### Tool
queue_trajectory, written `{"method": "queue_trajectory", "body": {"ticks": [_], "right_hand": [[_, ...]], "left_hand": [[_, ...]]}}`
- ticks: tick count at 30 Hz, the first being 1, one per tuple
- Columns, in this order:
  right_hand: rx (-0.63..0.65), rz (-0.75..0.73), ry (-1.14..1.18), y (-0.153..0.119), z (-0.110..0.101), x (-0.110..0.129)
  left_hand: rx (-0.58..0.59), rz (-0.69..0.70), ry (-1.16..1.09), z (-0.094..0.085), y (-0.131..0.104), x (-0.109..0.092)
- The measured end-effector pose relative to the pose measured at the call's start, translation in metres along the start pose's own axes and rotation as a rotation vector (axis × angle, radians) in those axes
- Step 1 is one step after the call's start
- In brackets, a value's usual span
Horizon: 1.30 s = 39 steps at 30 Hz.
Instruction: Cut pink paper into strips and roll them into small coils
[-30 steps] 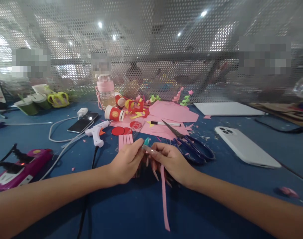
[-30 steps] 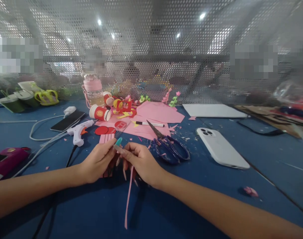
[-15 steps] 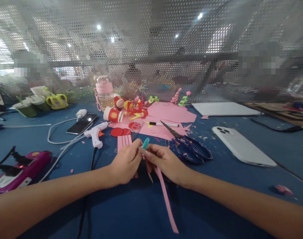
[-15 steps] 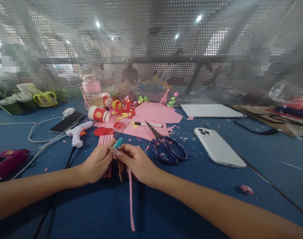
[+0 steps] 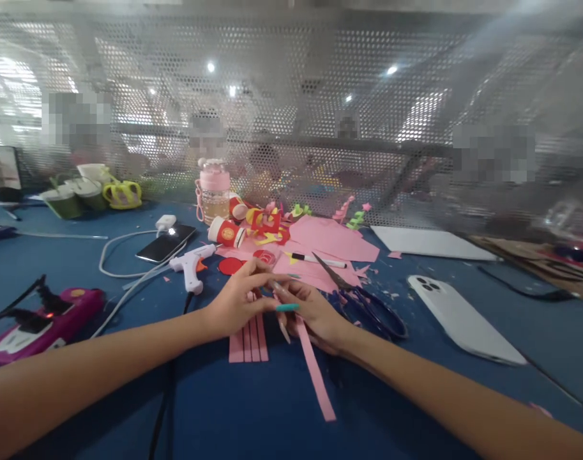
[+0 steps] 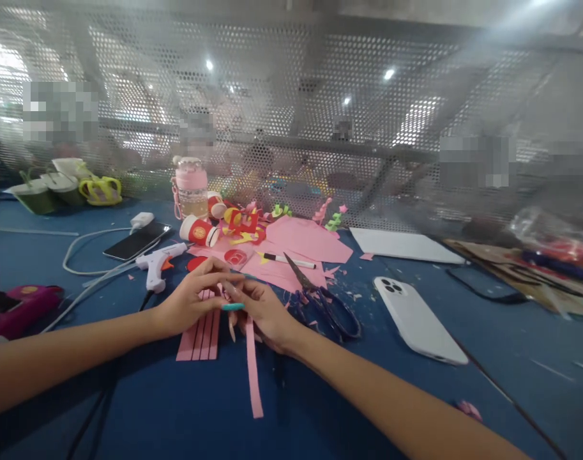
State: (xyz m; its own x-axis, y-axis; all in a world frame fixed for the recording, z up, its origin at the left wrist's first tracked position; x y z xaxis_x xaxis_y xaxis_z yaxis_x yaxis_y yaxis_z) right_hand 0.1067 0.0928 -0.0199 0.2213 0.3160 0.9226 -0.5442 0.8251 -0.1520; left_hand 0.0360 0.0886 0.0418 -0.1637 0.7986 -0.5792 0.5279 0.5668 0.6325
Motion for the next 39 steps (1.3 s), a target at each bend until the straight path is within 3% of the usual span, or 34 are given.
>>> {"method": "queue_trajectory", "body": {"ticks": [5, 13, 20, 26, 32, 39], "right_hand": [[0.059, 0.056, 0.099, 0.007, 0.004, -0.005], [0.095, 0.009, 0.132, 0.004, 0.004, 0.000], [0.134, -0.048, 0.150, 0.000, 0.008, 0.008], [0.223, -0.072, 0.159, -0.002, 0.016, 0.010], [0.179, -0.045, 0.187, 0.000, 0.010, 0.007], [0.167, -0.040, 0.136, 0.000, 0.007, 0.004]], "left_hand": [[-0.140, -0.092, -0.079, -0.010, 0.000, 0.008], [-0.192, -0.282, -0.320, -0.002, -0.001, 0.018], [-0.232, -0.303, -0.419, 0.003, 0.001, 0.015], [-0.243, -0.279, -0.427, 0.002, 0.001, 0.013], [-0.178, -0.223, -0.267, 0.004, 0.002, 0.009], [-0.028, 0.051, 0.063, 0.009, 0.006, -0.016]]}}
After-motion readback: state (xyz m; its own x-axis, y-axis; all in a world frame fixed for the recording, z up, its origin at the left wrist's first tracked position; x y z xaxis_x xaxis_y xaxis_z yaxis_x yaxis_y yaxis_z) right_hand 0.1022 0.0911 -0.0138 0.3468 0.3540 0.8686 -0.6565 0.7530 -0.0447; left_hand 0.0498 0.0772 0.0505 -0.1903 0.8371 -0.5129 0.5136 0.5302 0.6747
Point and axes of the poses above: each hand's wrist, its own y-axis towards the middle knuckle, its own z-axis out of the palm, x = y × z, the point moved 9 cm from there along y, towards the middle knuckle, and after that the axes turned 9 degrees about z, right-handed, at the moved point
